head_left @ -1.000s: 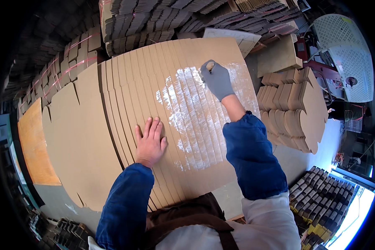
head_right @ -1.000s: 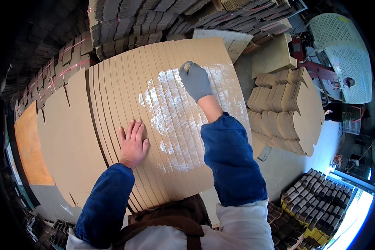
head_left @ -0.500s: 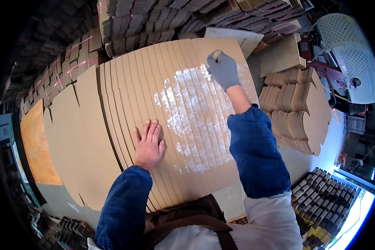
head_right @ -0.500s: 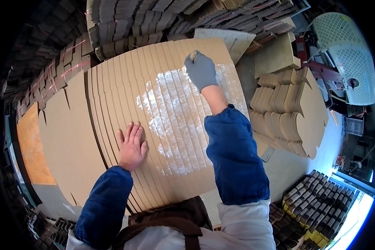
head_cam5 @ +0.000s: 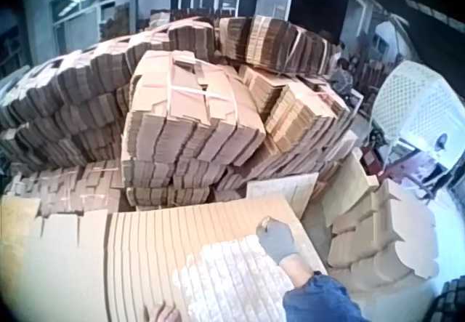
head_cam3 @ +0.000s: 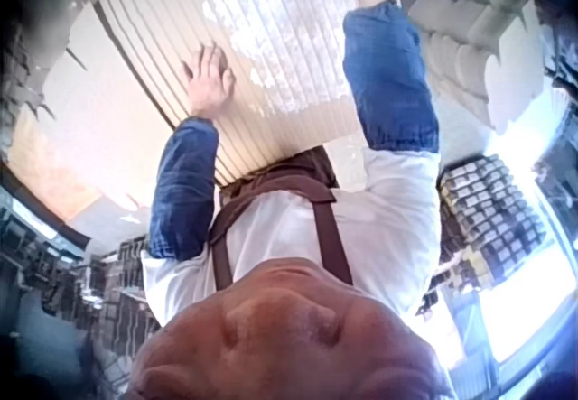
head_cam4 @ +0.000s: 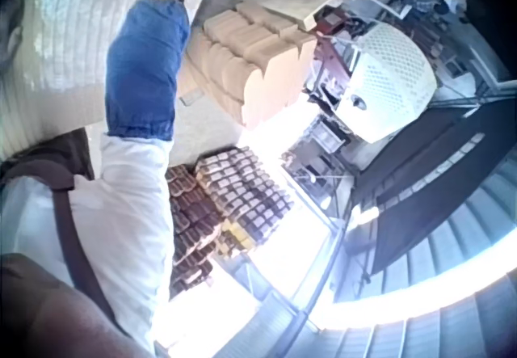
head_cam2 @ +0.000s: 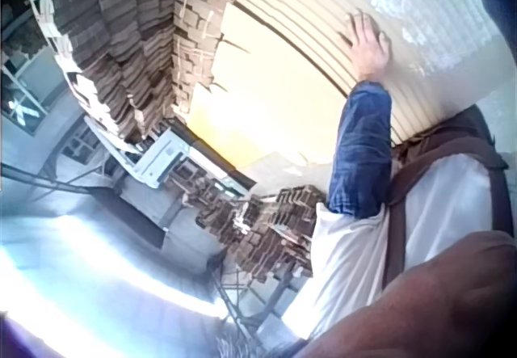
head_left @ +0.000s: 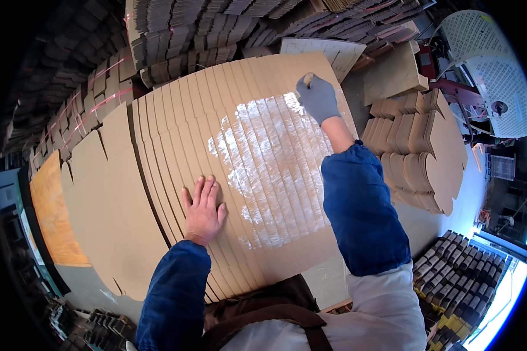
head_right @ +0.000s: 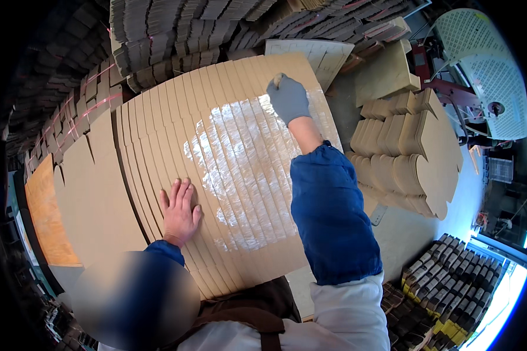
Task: The person aligns a stack of corrugated cardboard sheets on a workbench. They then use a brush to apply a white adhesive substance onto the surface of the cardboard, spreading it evenly across the material.
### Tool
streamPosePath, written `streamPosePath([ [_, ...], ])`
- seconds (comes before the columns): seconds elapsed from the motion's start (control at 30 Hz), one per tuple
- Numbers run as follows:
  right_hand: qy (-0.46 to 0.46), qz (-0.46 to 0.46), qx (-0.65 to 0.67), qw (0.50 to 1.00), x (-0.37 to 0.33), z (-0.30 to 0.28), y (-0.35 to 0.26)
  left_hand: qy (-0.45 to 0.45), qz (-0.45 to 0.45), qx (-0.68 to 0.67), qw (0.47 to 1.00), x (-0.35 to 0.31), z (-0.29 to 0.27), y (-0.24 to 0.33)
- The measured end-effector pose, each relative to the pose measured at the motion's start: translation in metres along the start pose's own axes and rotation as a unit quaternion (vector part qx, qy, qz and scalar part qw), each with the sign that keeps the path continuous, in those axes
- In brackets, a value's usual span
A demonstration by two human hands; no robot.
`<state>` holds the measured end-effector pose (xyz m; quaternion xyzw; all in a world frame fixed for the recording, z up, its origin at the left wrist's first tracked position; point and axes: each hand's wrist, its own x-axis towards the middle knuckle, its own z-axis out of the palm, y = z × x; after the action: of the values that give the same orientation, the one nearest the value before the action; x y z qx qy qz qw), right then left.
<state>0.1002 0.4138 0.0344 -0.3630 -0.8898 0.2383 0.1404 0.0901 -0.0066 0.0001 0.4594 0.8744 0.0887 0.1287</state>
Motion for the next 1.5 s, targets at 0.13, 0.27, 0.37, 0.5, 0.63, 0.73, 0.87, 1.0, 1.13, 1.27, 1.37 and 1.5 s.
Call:
streamPosePath([
  [0.13,0.013,0.009,-0.011,1.0,0.018,-0.036,0.036,-0.004,-0.01,0.0,1.0,-0.001,-0.004,-0.002],
  [0.27,0.009,-0.153,0.053,0.987,-0.02,-0.054,0.0,0.001,-0.006,0.005,1.0,-0.001,-0.002,0.0],
  [0.37,-0.068,-0.263,-0.015,0.962,-0.064,-0.015,-0.029,-0.009,-0.018,0.003,1.0,-0.004,-0.004,-0.001],
  [0.5,-0.035,-0.207,-0.121,0.97,-0.06,0.001,0.011,-0.017,-0.015,0.003,1.0,-0.003,-0.004,-0.001],
  [0.63,0.022,-0.143,-0.075,0.987,-0.049,-0.019,0.038,-0.012,-0.005,0.001,1.0,-0.001,-0.002,0.001],
  [0.73,-0.025,-0.152,-0.053,0.987,-0.061,-0.014,0.017,-0.019,-0.011,0.004,1.0,-0.003,-0.004,-0.003],
  [0.87,0.024,-0.075,-0.065,0.995,-0.038,-0.027,0.069,-0.014,-0.006,0.004,1.0,-0.003,-0.002,-0.002],
  [1.0,0.045,-0.064,-0.005,0.997,-0.037,-0.03,0.068,0.002,-0.005,0.008,1.0,-0.002,-0.002,-0.002],
  [1.13,0.058,-0.022,-0.039,0.997,-0.019,-0.032,0.113,0.003,-0.004,0.009,1.0,-0.001,0.001,-0.002],
  [1.27,0.077,-0.038,-0.066,0.994,-0.019,-0.041,0.109,-0.016,-0.009,-0.003,1.0,-0.001,-0.005,0.001],
  [1.37,0.053,0.037,-0.149,0.987,-0.012,-0.054,0.129,-0.018,-0.006,-0.006,1.0,0.0,-0.004,0.001],
  [1.5,0.053,-0.071,0.06,0.994,-0.067,-0.048,0.059,-0.008,-0.014,0.008,1.0,-0.003,-0.006,0.0],
])
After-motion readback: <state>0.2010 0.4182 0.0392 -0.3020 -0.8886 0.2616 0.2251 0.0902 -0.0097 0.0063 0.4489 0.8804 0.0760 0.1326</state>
